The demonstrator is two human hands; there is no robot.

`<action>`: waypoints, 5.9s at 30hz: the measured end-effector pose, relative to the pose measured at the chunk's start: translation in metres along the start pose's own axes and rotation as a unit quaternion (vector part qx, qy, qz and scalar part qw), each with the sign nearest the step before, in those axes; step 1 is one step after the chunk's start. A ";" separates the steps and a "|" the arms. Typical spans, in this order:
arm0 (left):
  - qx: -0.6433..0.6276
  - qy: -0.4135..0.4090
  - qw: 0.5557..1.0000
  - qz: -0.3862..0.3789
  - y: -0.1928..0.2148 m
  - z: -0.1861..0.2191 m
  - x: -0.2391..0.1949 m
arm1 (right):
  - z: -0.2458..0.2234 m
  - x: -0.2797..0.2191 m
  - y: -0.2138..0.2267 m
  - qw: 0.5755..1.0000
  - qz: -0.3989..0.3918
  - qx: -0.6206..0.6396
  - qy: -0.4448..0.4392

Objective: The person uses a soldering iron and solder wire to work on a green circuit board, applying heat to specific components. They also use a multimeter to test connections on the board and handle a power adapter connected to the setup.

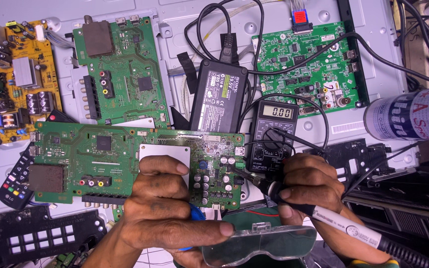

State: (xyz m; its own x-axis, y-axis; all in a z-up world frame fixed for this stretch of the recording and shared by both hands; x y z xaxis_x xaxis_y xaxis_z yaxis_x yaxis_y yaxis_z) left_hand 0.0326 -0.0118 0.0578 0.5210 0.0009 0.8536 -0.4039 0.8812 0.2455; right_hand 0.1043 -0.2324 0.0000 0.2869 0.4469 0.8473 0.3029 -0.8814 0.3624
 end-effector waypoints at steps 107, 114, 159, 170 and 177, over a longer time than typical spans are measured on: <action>-0.018 0.017 0.998 -0.062 -0.009 -0.007 -0.006 | -0.009 0.016 -0.002 1.000 -0.011 0.009 -0.005; -0.013 0.025 0.999 -0.046 -0.009 -0.006 -0.004 | -0.009 0.017 -0.003 1.000 0.006 0.009 -0.001; -0.012 0.018 0.999 -0.034 -0.006 -0.008 -0.002 | -0.011 0.015 -0.001 0.998 0.013 -0.021 -0.053; -0.013 0.029 0.998 -0.050 -0.005 -0.013 -0.001 | -0.010 0.008 0.007 0.996 -0.035 -0.002 -0.081; -0.020 0.052 0.998 -0.007 -0.010 -0.014 0.002 | -0.005 0.005 0.009 0.997 -0.059 0.022 -0.042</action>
State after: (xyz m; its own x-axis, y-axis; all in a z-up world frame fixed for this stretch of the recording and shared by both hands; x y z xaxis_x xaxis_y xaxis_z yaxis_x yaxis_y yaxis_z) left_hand 0.0480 -0.0139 0.0508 0.6033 0.0358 0.7967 -0.3659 0.9001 0.2366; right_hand 0.1039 -0.2394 0.0092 0.3217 0.5598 0.7636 0.3785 -0.8153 0.4382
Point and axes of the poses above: each hand's wrist, its own x-axis towards the middle knuckle, its own y-axis out of the back of the hand, z = x × y, the point moved 7 cm from there along x, towards the middle knuckle, and after that the axes turned 6 degrees about y, right-handed, at the moved point
